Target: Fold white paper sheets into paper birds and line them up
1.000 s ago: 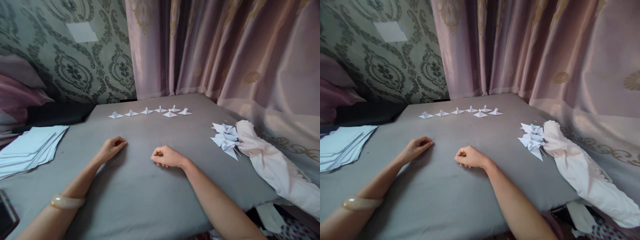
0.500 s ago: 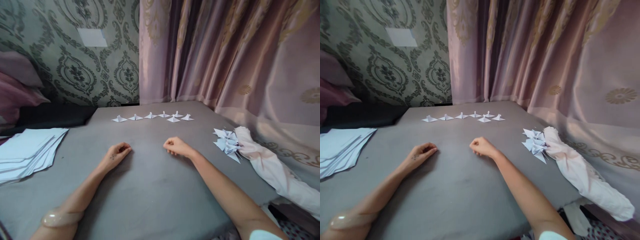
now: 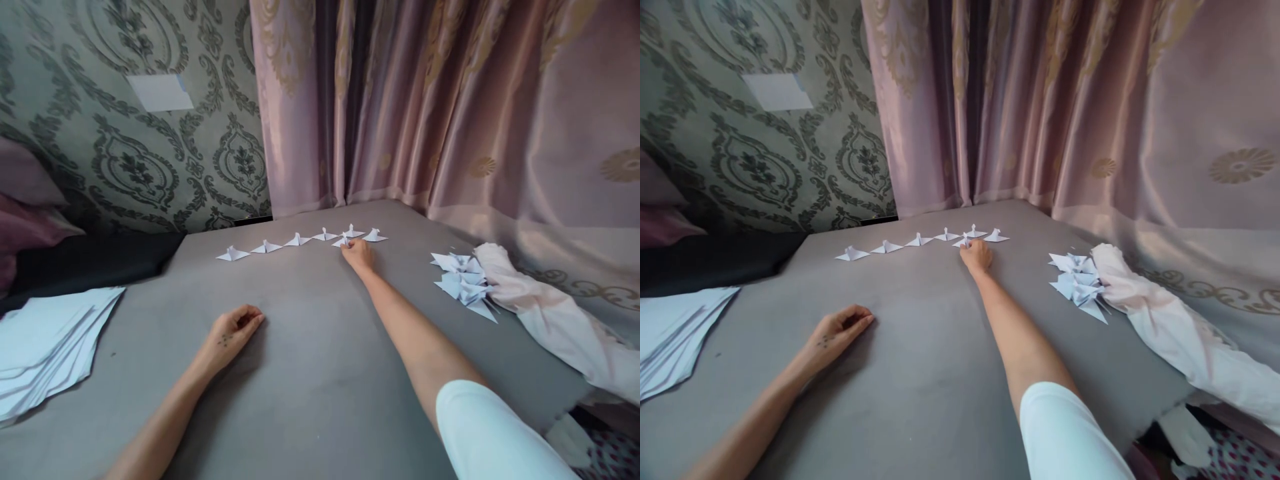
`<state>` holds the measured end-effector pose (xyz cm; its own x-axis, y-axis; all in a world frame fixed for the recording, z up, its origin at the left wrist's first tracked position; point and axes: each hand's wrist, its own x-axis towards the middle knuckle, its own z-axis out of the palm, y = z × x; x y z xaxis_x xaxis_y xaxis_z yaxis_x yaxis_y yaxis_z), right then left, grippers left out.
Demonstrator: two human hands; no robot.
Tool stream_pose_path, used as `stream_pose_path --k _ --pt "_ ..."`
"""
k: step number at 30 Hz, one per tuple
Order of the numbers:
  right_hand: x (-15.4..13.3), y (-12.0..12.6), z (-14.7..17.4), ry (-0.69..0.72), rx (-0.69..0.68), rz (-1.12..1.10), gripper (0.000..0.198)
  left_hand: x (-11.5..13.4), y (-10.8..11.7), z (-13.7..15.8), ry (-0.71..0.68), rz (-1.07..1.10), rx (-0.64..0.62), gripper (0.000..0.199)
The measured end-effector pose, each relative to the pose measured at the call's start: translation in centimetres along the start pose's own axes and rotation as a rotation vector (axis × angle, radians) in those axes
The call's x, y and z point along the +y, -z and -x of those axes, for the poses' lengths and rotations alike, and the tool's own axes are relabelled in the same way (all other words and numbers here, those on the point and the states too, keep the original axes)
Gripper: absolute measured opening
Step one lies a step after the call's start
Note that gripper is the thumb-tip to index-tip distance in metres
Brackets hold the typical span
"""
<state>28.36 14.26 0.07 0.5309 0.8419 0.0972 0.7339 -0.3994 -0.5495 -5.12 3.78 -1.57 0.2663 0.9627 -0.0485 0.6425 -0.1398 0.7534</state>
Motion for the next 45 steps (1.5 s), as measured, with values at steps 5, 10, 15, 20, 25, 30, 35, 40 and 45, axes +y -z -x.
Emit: stream_pose_path --k 5,10,15,20,25,30,35,40,45 --pt "-0.2 -1.0 -0.7 -0.005 0.030 0.045 0.024 0.5 0.1 0.0 0.008 -0.072 -0.023 0.041" --pt "0.2 -1.6 -1.0 0.024 0.033 0.079 0.024 0.7 0.1 0.0 0.020 -0.085 -0.026 0.042" --pt "0.3 -1.8 -1.3 0.041 0.035 0.088 0.024 1.1 0.1 0.1 0.038 -0.092 -0.031 0.044" --pt "0.3 -1.8 -1.3 0.058 0.051 0.085 0.023 1.0 0.2 0.1 0.048 -0.092 -0.041 0.045" --pt "0.4 -1.8 -1.2 0.063 0.073 0.068 0.023 0.6 0.1 0.0 0.039 -0.075 -0.039 0.044" --pt "0.4 -1.6 -0.9 0.064 0.081 0.010 0.024 0.4 0.2 0.0 0.020 -0.075 -0.039 0.043" --pt "0.7 -0.8 -0.6 0.031 0.042 -0.104 0.024 0.4 0.2 0.1 0.016 -0.072 -0.038 0.045" --pt "1.1 3.3 -1.5 -0.010 -0.030 -0.298 0.015 0.1 0.2 0.2 -0.016 -0.066 -0.042 0.043" --pt "-2.5 9.3 0.4 0.054 -0.016 -0.588 0.023 0.3 0.1 0.1 -0.032 -0.064 -0.036 0.041"
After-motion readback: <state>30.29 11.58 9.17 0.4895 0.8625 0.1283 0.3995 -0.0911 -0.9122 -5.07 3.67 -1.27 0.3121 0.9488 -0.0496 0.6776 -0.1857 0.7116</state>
